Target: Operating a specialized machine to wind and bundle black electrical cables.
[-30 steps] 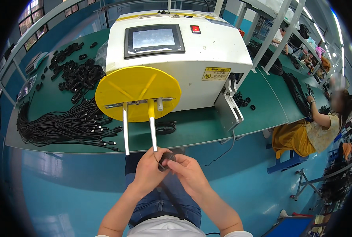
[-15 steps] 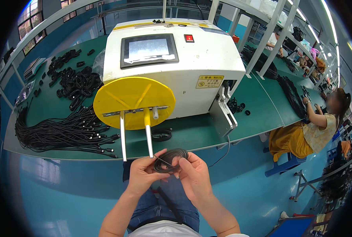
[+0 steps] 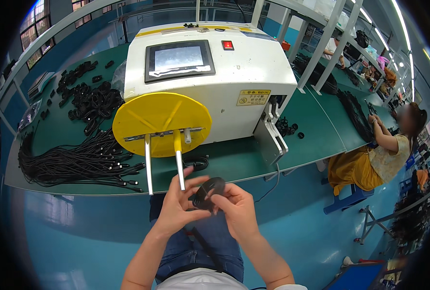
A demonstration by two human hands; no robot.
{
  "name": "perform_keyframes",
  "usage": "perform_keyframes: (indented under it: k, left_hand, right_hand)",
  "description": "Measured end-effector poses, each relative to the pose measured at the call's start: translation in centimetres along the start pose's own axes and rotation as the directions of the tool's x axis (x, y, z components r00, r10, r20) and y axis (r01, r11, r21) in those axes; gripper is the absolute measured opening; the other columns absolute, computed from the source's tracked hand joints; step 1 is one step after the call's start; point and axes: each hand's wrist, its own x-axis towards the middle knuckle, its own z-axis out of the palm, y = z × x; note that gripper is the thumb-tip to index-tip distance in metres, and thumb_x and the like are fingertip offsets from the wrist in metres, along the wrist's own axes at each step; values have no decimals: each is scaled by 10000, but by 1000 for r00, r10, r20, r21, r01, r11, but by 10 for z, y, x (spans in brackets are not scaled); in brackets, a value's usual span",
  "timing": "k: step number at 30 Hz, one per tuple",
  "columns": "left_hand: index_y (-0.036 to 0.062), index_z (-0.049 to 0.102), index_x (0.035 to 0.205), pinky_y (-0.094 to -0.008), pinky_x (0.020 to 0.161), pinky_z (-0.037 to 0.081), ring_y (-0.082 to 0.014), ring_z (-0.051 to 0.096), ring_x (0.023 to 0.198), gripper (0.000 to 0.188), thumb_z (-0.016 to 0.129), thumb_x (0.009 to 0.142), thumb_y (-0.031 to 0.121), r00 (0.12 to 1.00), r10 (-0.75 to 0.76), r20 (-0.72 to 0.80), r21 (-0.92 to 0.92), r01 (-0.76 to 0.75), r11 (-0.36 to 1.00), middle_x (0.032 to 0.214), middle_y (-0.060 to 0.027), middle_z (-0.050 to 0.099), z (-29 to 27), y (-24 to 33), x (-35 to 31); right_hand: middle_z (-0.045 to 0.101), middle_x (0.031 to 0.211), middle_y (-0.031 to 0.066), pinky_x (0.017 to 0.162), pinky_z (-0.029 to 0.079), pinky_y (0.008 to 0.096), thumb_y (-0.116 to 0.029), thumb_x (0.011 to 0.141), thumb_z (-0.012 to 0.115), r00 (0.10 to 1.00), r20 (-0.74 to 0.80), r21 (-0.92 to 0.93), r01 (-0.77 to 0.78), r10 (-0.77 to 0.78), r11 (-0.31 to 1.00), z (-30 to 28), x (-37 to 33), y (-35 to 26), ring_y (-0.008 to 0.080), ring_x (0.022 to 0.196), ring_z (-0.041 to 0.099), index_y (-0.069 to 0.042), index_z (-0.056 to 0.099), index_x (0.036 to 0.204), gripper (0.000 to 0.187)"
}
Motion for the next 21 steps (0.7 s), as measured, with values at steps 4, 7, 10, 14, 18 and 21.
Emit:
perform_keyframes:
  k: [4, 7, 10, 14, 18, 21]
  left_hand:
    - [128, 277, 1444, -366, 870, 533, -227, 521, 1139, 795, 674, 779, -54, 932, -158, 327, 231, 83, 969, 1284, -142, 466, -19, -5, 5]
    - [123, 232, 1462, -394, 877, 530, -226, 538, 1108, 780, 629, 811, -43, 936, -216, 278, 40, 214, 976, 1252, -125, 483, -18, -5, 3]
    - [123, 225, 1465, -427, 875, 531, -231, 545, 1097, 746, 604, 837, -16, 926, -264, 270, -120, 304, 945, 1243, -111, 487, -15, -5, 2]
    - [131, 269, 1441, -483, 851, 539, -244, 540, 1112, 674, 605, 863, 46, 907, -286, 309, -242, 366, 898, 1255, -99, 482, -15, -6, 3]
    - [126, 308, 1408, -531, 819, 547, -251, 542, 1119, 624, 622, 870, 93, 905, -290, 310, -270, 376, 886, 1243, -98, 494, -16, -9, 4]
    - [113, 327, 1384, -547, 803, 550, -256, 553, 1108, 606, 638, 865, 110, 908, -293, 300, -295, 380, 877, 1232, -100, 506, -16, -12, 3]
  right_hand:
    - [635, 933, 100, 641, 489, 236, 23, 823, 584, 989, 70, -282, -102, 127, 954, -1, 7, -8, 122, 763, 605, 36, 621, 1004, 185]
    - [640, 927, 96, 639, 495, 231, 25, 812, 607, 963, 172, -322, -141, 205, 936, -4, 10, -14, 115, 761, 610, 37, 629, 1036, 225]
    - [642, 904, 88, 617, 500, 224, 40, 808, 610, 969, 231, -518, 48, 86, 854, -13, 11, -12, 116, 749, 610, 37, 609, 1090, 282]
    - [635, 877, 78, 590, 493, 211, 61, 800, 609, 991, 133, -593, 79, 1, 801, -10, 9, -15, 110, 733, 609, 26, 590, 1124, 326]
    - [638, 858, 83, 589, 499, 212, 83, 786, 610, 997, 75, -555, 34, 9, 831, -1, 6, -20, 110, 723, 616, 21, 571, 1139, 361]
    - [642, 856, 85, 591, 501, 214, 93, 772, 619, 991, 127, -657, 109, -33, 746, -5, 7, -17, 106, 716, 616, 22, 568, 1126, 365]
